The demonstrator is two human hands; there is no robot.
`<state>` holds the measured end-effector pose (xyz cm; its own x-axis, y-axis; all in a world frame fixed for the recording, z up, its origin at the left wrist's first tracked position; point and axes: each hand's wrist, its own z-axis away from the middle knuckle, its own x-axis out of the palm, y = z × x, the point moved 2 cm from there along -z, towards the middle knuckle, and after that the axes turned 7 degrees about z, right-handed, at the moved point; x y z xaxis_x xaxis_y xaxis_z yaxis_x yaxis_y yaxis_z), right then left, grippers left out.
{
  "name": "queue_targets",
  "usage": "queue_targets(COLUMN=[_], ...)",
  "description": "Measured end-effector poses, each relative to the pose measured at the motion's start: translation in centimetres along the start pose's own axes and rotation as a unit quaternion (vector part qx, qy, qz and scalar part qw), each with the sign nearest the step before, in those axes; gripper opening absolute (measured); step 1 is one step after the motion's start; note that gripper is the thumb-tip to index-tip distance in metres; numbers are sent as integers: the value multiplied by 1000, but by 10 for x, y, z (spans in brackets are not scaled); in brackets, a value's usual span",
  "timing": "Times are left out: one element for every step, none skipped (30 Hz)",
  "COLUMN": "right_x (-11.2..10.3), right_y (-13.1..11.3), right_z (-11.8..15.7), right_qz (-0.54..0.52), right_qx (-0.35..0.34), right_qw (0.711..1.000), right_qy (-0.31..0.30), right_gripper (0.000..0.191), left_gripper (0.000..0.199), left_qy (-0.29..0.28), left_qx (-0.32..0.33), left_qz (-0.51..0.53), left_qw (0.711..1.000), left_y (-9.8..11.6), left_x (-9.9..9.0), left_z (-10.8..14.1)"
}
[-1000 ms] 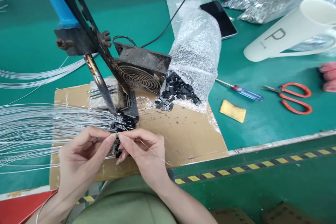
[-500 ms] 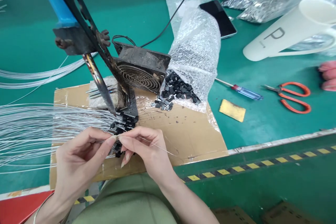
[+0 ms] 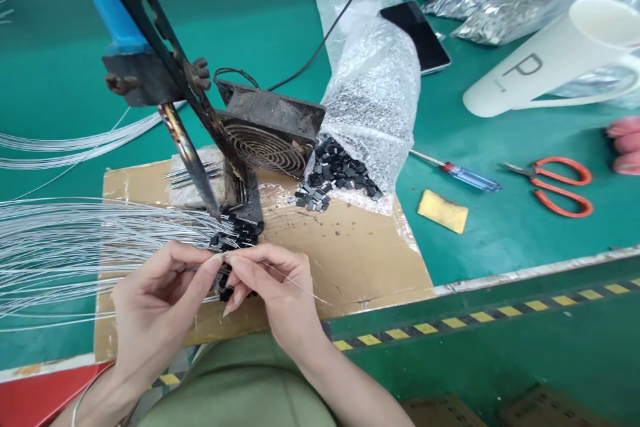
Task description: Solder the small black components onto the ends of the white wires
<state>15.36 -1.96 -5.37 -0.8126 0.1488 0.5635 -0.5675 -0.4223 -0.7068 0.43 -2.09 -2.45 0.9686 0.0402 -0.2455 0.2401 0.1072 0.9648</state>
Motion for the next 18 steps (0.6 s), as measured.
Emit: queue_targets(right_x=[1,2,3,4,5,6,7,7,8,8,8,8,6,3,-2,-9,-19,-31], right_y=[1,2,4,5,6,8,9,10,12,13,13,13,12,10,6,1,-6,-15], right_z=[0,1,1,1,2,2,2,2,2,3,3,3,4,4,3,3,2,0], right_qz=[-8,-17,-27,-35,-41,-45,-49,-50,-50,-48,-43,-33,-18,2,28,62,104,154], right_qx=[-2,-5,-8,-10,-13,-15,-19,-22,-25,-28,-30,-32,-35,-41,-55,-77,-110,-153], right_qw=[1000,1000,1000,999,999,999,998,998,998,998,998,999,999,999,998,995,988,974], right_qy=[5,8,11,15,18,21,24,26,28,30,30,28,23,15,10,12,28,69], right_gripper=[11,11,11,11,11,10,10,10,10,10,10,9,10,13,19,26,34,40], left_gripper=[10,10,9,9,9,9,9,9,10,10,10,10,10,10,10,10,9,8], left_qy=[4,7,10,12,14,15,14,14,14,15,16,18,19,21,22,23,26,27], left_qx=[1,3,5,7,9,9,9,9,8,7,6,5,4,1,-4,-11,-19,-28], left_qz=[1,2,4,7,11,15,19,21,22,23,24,26,28,28,27,24,20,18], left_qw=[1000,1000,1000,1000,1000,1000,1000,1000,1000,1000,1000,999,999,999,999,999,999,999], left_y=[0,-1,-1,-1,-1,0,0,0,0,1,1,2,2,3,3,4,4,5], left_x=[1,1,2,3,4,5,5,6,6,6,6,6,5,5,4,3,1,0], left_z=[0,0,-1,-1,-1,-1,-1,0,0,0,0,0,-1,-1,-2,-4,-5,-6])
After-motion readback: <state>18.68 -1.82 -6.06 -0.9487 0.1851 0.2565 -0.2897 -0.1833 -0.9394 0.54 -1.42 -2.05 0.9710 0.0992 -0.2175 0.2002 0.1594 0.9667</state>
